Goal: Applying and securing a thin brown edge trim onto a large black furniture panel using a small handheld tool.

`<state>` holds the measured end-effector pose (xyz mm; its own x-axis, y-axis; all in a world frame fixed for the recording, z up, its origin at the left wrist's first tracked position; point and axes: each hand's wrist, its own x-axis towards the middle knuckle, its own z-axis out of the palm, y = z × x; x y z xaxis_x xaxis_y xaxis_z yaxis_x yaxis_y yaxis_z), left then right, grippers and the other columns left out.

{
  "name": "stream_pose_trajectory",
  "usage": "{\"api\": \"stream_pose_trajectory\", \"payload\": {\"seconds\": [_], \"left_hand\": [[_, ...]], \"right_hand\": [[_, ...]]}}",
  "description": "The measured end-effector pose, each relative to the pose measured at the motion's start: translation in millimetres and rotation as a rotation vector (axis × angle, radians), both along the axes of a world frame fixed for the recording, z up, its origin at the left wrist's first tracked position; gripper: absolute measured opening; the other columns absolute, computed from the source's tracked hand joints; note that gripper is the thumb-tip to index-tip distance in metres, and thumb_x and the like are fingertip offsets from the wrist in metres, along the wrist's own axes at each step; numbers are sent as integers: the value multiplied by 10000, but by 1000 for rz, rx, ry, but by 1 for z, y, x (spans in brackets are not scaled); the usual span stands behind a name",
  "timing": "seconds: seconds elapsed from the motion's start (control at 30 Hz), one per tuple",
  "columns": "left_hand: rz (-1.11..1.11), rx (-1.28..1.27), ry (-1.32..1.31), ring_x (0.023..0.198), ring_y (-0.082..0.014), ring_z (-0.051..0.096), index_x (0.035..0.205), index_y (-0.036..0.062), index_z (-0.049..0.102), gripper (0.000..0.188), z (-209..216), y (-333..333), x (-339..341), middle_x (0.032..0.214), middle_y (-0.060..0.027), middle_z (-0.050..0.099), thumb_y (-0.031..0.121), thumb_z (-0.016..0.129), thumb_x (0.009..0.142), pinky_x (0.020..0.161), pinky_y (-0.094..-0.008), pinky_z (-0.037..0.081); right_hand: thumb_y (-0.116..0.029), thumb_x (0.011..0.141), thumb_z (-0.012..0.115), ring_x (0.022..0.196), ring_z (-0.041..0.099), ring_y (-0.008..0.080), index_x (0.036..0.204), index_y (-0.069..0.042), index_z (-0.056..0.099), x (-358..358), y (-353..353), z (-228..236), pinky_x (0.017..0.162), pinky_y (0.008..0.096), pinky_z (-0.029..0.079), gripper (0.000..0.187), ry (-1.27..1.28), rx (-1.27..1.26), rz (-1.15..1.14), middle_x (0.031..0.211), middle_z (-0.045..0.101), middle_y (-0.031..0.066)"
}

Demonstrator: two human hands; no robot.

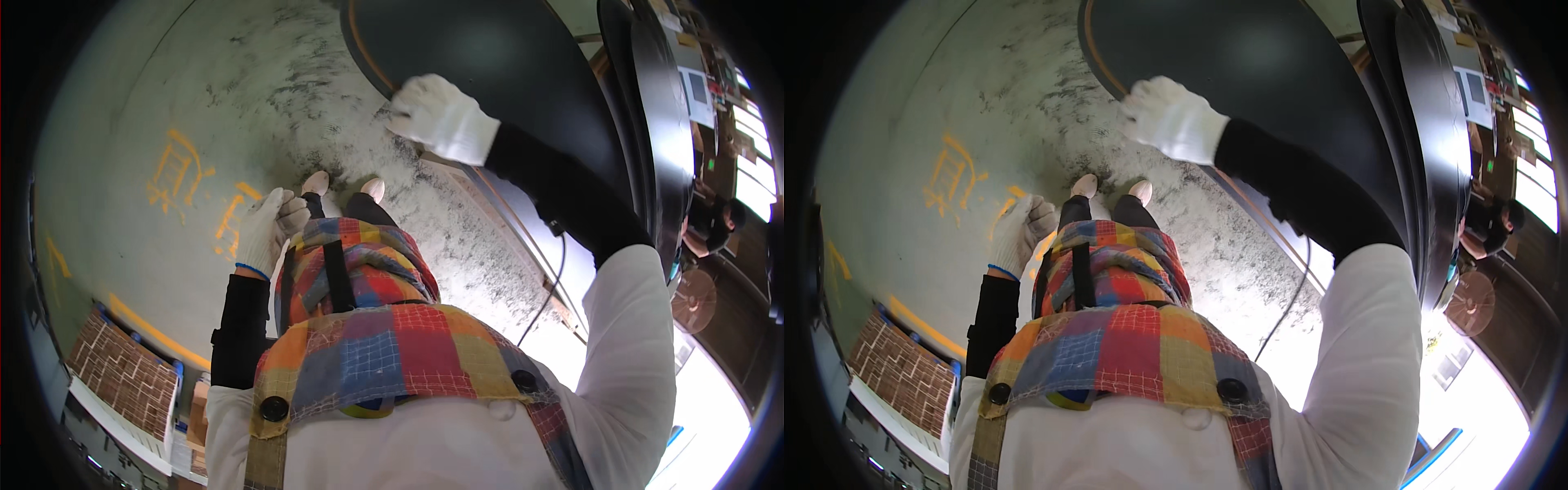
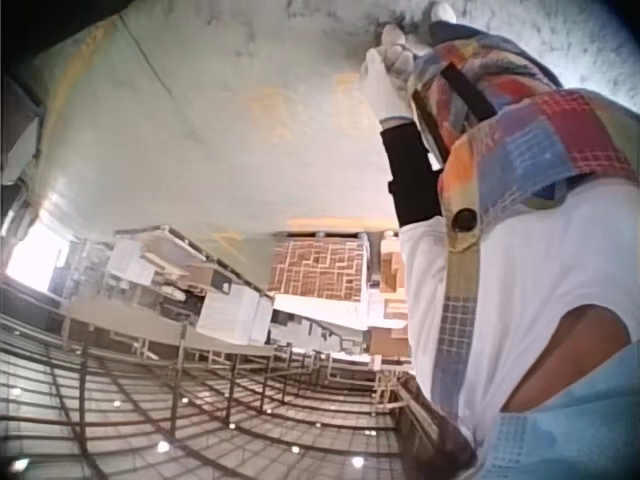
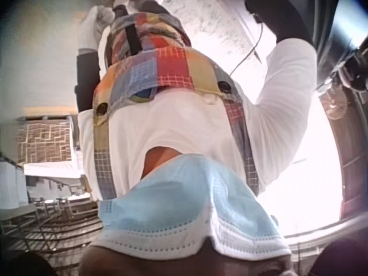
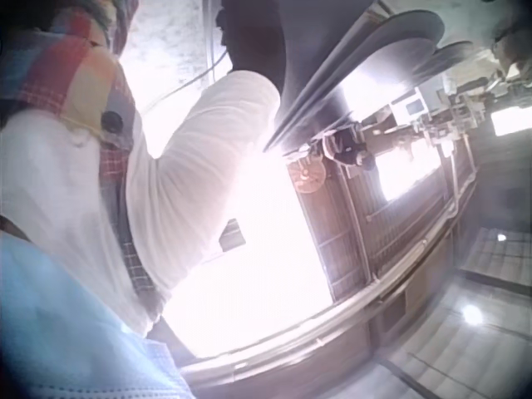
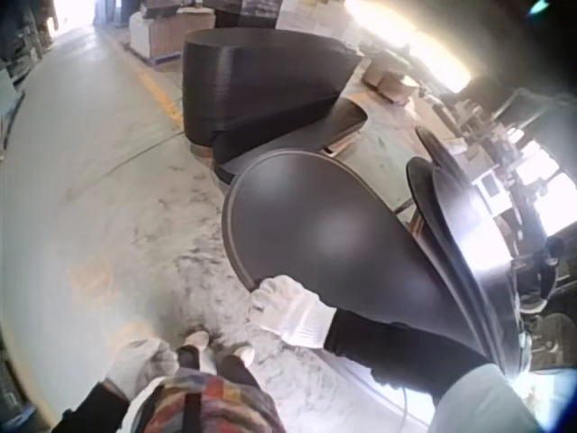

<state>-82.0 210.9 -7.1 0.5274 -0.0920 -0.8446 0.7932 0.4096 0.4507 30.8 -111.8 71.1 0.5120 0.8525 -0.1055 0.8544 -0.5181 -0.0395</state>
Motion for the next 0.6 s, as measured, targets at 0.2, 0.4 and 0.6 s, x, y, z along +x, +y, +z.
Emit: {"api": "stream_pose_trajectory", "payload": {"seconds": [0.2, 0.4, 0.6], "left_hand": [[-71, 3, -12, 817, -243, 680, 1044, -1, 589, 243, -8, -7, 0, 930, -136, 670, 233, 595, 979, 751, -371, 589], [-416, 118, -74, 810, -237, 691, 1064, 1, 598, 228, -1, -40, 25, 935, -133, 685, 214, 583, 983, 752, -361, 578], [-892, 543, -1388, 815, -226, 701, 1074, 73, 646, 204, 34, -131, 71, 900, -75, 708, 183, 671, 904, 753, -328, 539]], "right_hand": [[-158, 791, 727, 845, 622, 176, 867, -138, 682, -154, -110, -9, 811, 324, 512, 91, 165, -136, -85, 862, 632, 10], [-115, 855, 676, 954, 614, 197, 974, -143, 704, -285, -163, 34, 884, 359, 482, 125, 431, -612, -556, 936, 652, 29], [-239, 904, 645, 948, 654, 278, 1055, -105, 731, -326, -109, 23, 836, 371, 518, 219, -10, 254, -1754, 1030, 687, 105]]}}
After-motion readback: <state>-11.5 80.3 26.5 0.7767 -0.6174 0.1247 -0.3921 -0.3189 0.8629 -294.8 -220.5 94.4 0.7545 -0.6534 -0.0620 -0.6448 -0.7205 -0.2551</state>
